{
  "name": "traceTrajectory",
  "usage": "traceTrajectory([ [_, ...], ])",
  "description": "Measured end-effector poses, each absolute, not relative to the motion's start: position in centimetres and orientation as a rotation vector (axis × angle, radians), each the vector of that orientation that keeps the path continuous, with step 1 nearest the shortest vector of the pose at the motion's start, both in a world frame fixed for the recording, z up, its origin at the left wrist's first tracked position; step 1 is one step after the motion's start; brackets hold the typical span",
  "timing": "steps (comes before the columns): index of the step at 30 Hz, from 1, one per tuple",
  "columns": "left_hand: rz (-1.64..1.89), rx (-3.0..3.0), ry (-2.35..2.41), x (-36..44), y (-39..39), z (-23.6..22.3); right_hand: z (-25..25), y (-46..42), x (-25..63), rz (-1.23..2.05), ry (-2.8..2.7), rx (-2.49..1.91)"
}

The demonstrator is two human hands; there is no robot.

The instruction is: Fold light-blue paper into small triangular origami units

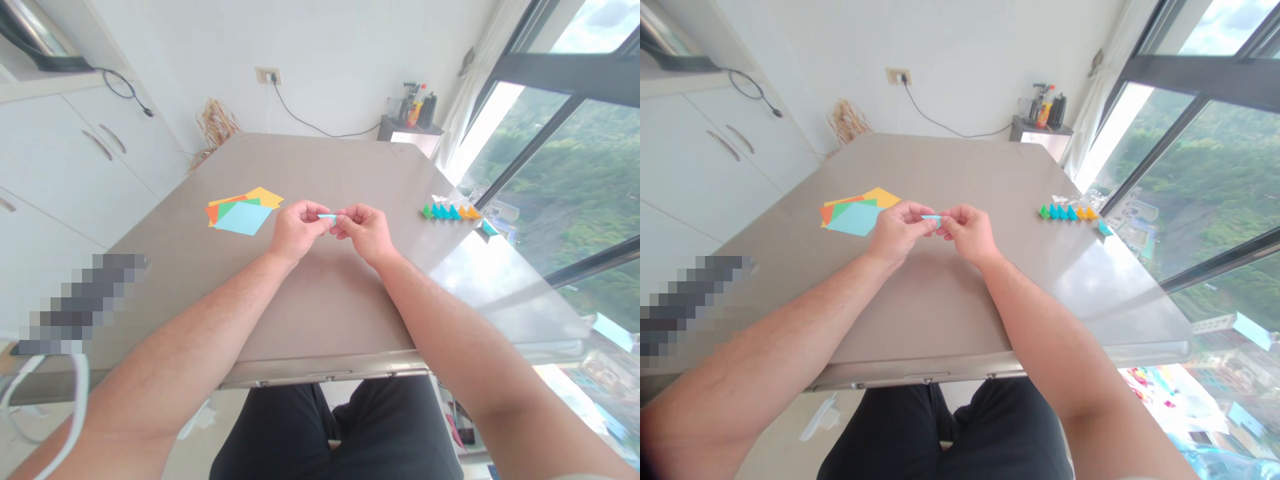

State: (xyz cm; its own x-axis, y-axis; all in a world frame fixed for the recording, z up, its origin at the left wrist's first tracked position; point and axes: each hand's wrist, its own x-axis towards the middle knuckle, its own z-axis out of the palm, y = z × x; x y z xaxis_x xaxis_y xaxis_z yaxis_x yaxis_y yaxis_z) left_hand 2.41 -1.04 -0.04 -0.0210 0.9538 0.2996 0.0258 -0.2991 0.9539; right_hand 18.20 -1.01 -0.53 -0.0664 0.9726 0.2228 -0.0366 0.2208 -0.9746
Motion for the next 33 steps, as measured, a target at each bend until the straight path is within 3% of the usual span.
traceTrajectory([
  [33, 1.348, 1.294, 1.027, 2.49, -1.01, 0.06, -0.52, -1.44, 18.25, 1.016, -1.413, -1.046],
])
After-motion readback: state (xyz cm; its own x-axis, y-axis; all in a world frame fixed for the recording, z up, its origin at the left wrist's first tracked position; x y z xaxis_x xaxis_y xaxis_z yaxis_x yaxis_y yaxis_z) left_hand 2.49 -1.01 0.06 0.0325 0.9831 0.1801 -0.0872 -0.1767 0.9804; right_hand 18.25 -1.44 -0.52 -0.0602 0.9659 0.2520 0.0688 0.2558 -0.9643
